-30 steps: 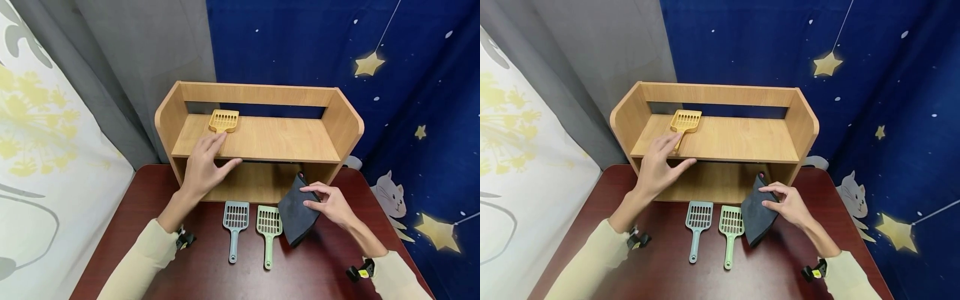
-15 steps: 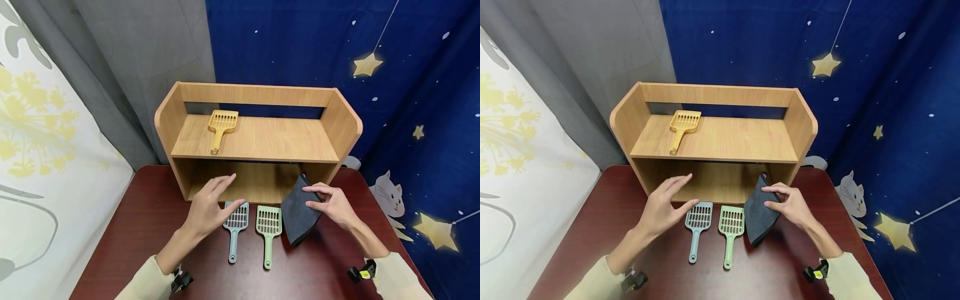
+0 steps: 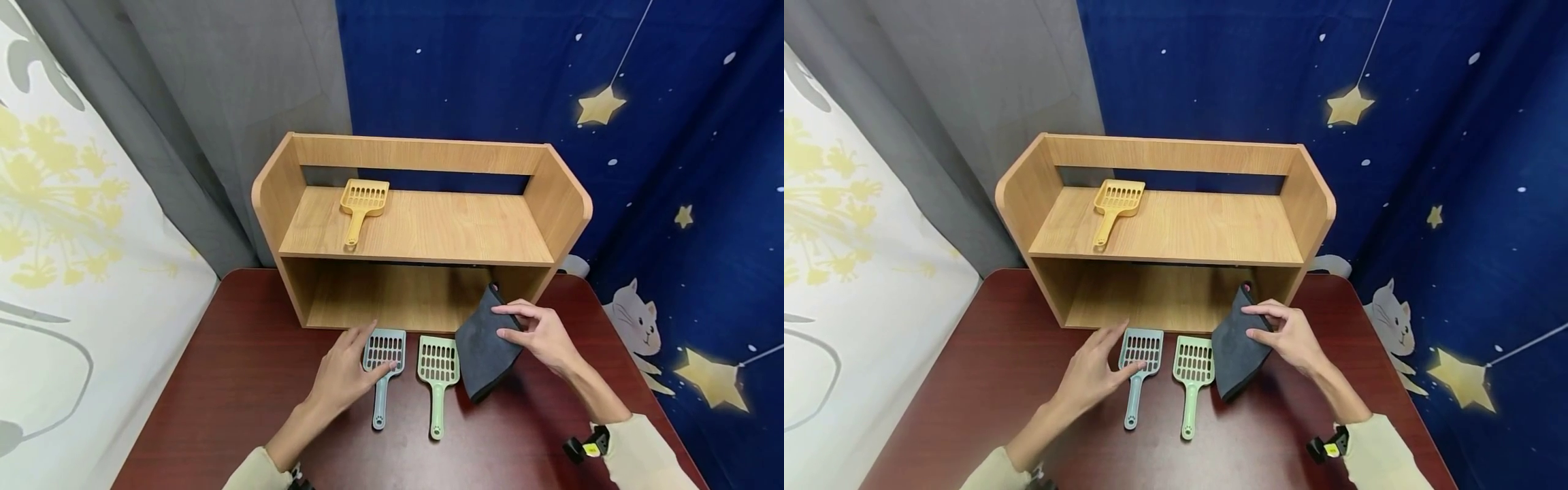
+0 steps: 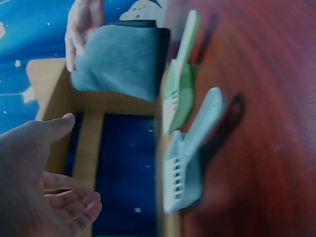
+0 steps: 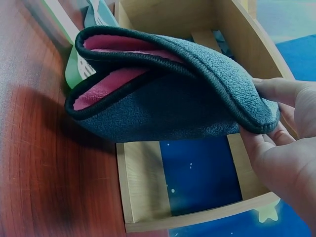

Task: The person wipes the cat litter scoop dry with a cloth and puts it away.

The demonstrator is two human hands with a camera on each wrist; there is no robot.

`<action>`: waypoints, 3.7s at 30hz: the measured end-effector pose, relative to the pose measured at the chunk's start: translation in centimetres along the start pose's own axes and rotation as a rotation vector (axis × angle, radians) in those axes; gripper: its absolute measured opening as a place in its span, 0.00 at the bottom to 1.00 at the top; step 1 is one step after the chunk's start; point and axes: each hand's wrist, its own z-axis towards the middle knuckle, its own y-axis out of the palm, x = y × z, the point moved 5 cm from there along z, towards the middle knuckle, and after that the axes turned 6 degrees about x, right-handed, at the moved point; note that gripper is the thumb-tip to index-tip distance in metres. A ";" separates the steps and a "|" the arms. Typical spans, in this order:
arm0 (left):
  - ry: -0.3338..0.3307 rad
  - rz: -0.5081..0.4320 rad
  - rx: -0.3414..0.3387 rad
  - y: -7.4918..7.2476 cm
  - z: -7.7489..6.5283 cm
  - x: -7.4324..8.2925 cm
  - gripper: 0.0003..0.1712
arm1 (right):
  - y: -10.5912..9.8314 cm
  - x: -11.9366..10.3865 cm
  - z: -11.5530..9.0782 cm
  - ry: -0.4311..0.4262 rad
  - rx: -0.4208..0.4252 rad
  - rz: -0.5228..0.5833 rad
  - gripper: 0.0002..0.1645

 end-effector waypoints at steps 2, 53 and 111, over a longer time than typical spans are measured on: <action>-0.043 0.006 -0.036 0.8 -0.6 -0.6 0.51 | 0.2 0.1 0.0 0.001 -0.004 -0.002 0.23; -0.213 0.106 -0.153 5.3 -3.9 -4.9 0.41 | 0.8 0.8 -1.1 0.024 0.004 0.018 0.21; 0.170 -0.044 -0.306 -0.2 1.8 0.2 0.15 | 1.6 -0.6 0.4 0.046 -0.059 -0.038 0.19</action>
